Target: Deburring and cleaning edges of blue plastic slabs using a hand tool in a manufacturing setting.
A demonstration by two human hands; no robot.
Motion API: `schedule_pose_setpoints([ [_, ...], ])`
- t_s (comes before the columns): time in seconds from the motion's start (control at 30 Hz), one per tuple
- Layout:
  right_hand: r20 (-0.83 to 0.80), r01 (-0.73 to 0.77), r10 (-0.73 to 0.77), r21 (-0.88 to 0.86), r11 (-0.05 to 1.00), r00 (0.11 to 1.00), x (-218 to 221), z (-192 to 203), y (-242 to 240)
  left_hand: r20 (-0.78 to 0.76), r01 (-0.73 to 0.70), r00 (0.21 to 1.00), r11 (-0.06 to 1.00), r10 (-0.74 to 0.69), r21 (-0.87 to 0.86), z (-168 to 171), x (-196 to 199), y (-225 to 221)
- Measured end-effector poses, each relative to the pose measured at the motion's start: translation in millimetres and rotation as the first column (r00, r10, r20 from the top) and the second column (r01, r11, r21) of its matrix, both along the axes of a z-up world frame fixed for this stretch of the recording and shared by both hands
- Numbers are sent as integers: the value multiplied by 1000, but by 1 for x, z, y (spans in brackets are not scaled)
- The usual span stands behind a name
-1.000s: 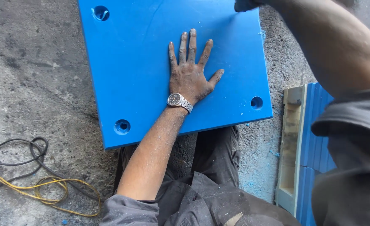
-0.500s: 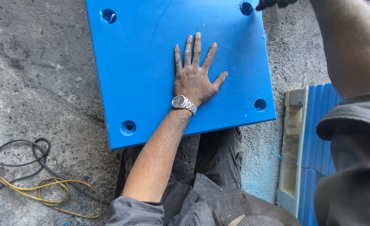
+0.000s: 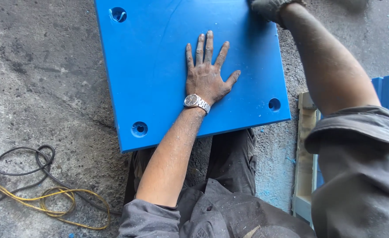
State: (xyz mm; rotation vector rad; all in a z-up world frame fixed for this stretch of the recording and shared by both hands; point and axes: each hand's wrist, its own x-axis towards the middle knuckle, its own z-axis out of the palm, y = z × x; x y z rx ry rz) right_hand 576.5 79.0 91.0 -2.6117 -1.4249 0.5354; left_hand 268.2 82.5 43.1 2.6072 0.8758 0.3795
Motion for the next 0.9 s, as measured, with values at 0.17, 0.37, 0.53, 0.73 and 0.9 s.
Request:
schedule_pose_setpoints([
  [0.17,75,-77,71,77,994,995,-6,-1,-1,8,2,1000,1000,-2,6,-2,1,1],
  [0.37,189,-188,155,171,967,970,-16,-8,-20,25,-5,1000,1000,5,16,-4,0,-1],
  [0.53,320,-307,221,252,918,921,-30,-5,-41,35,-21,999,999,20,24,-4,3,0],
  [0.73,460,-316,191,213,924,867,-82,4,-70,48,-16,999,1000,15,18,0,1,-1],
  [0.9,463,-317,220,143,937,859,-77,6,-53,51,-21,999,1000,20,19,-1,1,0],
])
